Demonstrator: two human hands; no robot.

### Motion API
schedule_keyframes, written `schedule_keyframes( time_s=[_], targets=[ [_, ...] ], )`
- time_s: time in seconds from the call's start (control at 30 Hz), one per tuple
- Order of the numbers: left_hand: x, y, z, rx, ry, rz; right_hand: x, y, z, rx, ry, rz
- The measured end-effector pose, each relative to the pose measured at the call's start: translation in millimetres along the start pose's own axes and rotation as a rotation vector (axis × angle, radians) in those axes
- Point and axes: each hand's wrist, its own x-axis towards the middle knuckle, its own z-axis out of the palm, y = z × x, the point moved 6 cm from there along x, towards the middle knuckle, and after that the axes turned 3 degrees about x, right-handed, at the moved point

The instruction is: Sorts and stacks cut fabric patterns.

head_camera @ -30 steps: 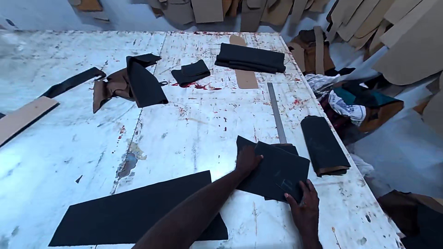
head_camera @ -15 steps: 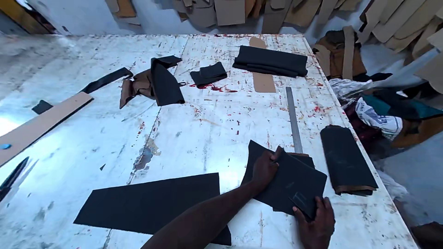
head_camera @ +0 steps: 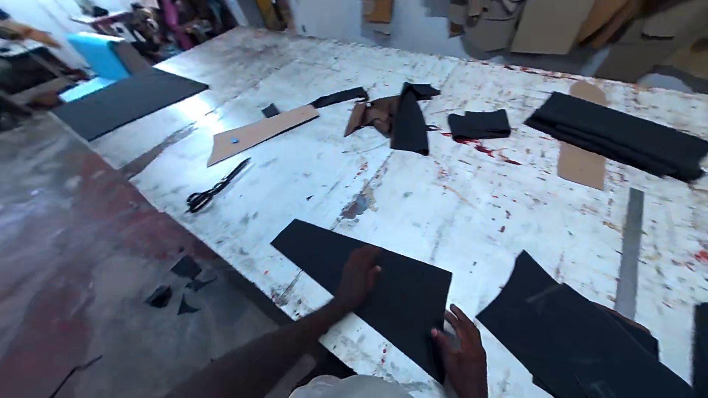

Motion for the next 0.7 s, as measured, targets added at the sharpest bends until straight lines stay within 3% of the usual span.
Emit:
schedule_keyframes(
  time_s=[0.13, 0.2, 0.27, 0.53, 0.7],
  targets=[
    [-2.7, -149.2, -89.6, 0.142, 0.087, -0.413, 60.0, 1.9, 21.8, -0.208, -0.089, -0.041],
    [4.8, -198.2, -120.5, 0.124, 0.07, -0.565, 91.0, 8.4, 26.8, -0.318, -0.124, 0.0],
    [15.8, -228.1, -135.1, 0.088, 0.019, -0.598, 112.7, 15.6, 33.5, -0.415, -0.199, 0.095],
    [65.9, -260.9, -138.1, 0.145, -0.286, -0.371, 145.3, 9.9, 50.4, -0.668, -0.521, 0.298],
    [79.3, -255.1, -134.5, 0.149, -0.469, -0.256, 147.9, 5.9, 61.2, -0.597, -0.633, 0.385]
  ],
)
